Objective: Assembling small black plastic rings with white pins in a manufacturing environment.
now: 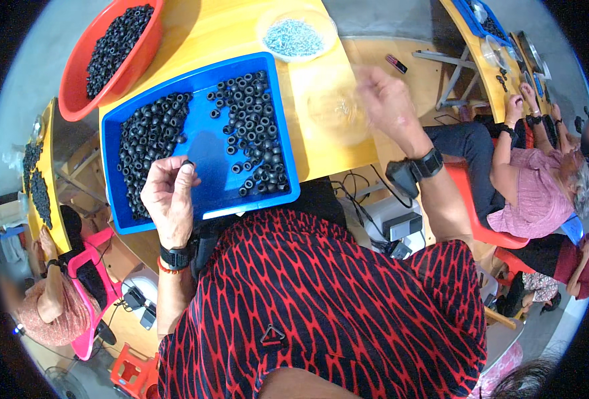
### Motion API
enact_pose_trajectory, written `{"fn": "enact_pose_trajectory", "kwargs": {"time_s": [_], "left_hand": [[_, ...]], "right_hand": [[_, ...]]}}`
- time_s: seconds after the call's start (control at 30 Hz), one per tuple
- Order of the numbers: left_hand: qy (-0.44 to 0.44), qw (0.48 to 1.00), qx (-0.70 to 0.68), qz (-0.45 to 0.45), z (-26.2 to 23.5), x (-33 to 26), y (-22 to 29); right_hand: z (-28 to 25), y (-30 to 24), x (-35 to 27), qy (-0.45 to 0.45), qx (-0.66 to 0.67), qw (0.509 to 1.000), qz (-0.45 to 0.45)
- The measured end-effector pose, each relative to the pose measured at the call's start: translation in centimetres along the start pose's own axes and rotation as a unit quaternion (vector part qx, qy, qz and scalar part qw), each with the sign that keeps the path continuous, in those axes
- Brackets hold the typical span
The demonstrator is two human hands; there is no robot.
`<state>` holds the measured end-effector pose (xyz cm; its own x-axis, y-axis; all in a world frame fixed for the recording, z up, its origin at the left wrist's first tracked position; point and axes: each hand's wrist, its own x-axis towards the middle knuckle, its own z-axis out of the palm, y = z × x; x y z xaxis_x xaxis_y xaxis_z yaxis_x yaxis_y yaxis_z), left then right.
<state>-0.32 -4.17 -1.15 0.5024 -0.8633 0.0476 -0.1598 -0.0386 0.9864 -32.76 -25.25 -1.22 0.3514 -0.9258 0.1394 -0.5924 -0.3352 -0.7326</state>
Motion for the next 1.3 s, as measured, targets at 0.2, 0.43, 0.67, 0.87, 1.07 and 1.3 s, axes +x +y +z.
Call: {"fn": "enact_pose_trajectory", "kwargs": {"time_s": [0.2, 0.43, 0.67, 0.87, 1.07, 1.3], "left_hand": [[-0.002, 1.0, 0.013, -0.001, -0.1, 0.0, 0.1], [0.007, 1.0, 0.015, -0.005, 0.2, 0.0, 0.4], [-0.002, 1.0, 0.015, -0.005, -0.1, 0.0, 0.2], [0.009, 1.0, 0.015, -0.009, 0.2, 0.0, 0.2], [0.026, 0.999, -0.014, -0.036, 0.1, 0.0, 0.7], [0.027, 0.999, -0.012, -0.014, -0.2, 0.1, -0.2]], "right_hand": [[0.2, 0.2, 0.5, 0.009, -0.004, 0.999, -0.052], [0.3, 0.2, 1.0, 0.004, -0.046, 0.998, -0.048], [1.2, -0.5, 0.5, -0.035, -0.037, 0.997, -0.063], [0.4, -1.6, 0.2, -0.031, -0.083, 0.992, -0.095], [-0.5, -3.8, 0.5, 0.012, -0.202, 0.945, -0.257], [3.2, -4.0, 1.9, -0.201, -0.284, 0.898, -0.269]]}}
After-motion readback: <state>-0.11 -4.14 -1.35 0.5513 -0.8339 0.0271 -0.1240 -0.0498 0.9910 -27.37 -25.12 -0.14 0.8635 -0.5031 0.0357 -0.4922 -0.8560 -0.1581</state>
